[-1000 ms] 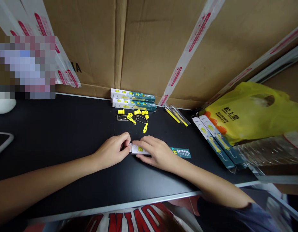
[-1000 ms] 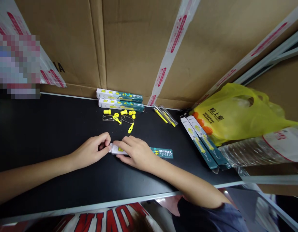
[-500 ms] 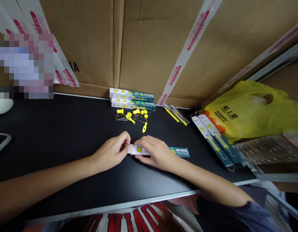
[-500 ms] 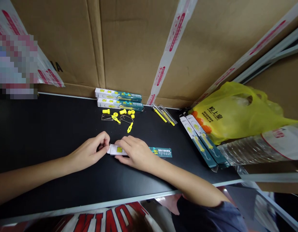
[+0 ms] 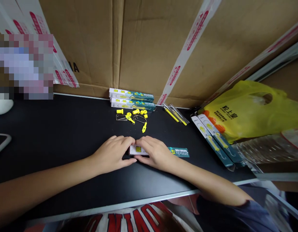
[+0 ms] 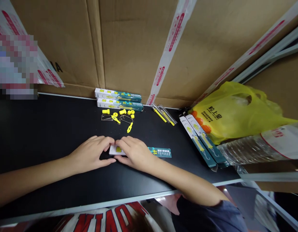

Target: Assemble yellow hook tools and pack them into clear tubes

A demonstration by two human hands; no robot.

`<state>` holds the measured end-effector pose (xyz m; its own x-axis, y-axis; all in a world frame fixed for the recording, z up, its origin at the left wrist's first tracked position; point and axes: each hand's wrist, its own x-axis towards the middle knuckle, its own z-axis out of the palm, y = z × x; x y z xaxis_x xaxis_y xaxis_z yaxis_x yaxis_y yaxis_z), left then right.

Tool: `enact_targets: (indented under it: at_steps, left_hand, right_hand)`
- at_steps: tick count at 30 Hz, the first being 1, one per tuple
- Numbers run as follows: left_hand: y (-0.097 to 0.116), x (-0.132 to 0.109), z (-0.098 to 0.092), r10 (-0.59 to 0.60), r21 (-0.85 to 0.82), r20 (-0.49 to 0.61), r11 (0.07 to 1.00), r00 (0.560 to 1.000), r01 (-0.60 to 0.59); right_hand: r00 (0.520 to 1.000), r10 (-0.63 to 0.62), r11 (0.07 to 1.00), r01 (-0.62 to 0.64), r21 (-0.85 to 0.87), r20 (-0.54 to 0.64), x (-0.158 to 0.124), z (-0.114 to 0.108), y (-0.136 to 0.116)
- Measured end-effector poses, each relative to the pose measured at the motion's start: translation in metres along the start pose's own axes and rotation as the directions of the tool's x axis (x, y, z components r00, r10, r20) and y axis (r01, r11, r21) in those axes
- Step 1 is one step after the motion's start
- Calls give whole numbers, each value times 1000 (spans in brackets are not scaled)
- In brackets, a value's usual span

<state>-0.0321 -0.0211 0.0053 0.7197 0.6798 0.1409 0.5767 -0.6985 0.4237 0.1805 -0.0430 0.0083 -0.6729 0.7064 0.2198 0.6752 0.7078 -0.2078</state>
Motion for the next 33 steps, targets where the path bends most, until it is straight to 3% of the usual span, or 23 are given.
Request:
enact_targets:
  at_steps: [5, 9, 14, 17, 20, 23, 26, 29, 33]
  left_hand:
    - [-10, 4, -2, 8, 134, 40, 991, 999, -14]
    - [-15, 5, -7, -2, 122, 37, 992, 999, -2]
    - [-15, 6, -9, -46, 61, 23, 997, 999, 44]
    - [-14, 6, -8, -63, 13, 23, 998, 998, 62]
    - [-12, 5, -7, -85, -29, 39, 996, 996, 86]
    - [-13, 4, -6, -107, -83, 57, 990, 993, 112]
    - [-16, 5, -9, -108, -153, 0, 982, 994, 106]
    - [-21, 10, -19, -124, -178, -142, 979, 982, 98]
    - [-32, 15, -31, -146, -168, -354, 982, 924, 91]
  right_hand:
    - [998, 37, 999, -37, 3, 42, 1, -8, 2]
    - [985, 94, 990, -77, -121, 142, -4, -38, 8]
    - [886, 377, 908, -297, -294, 271, -40, -80, 32]
    - [820, 510, 849, -430, -307, 261, -63, -81, 48]
    - [840, 471, 882, -446, -151, 270, -72, -69, 54]
    - [875, 443, 894, -447, -26, 198, -72, -56, 52]
    - [891, 439, 895, -444, 30, 114, -70, -50, 50]
    - [918, 397, 917, -396, 51, -15, -62, -51, 57]
    - [932, 311, 949, -315, 10, -187, -32, -59, 78]
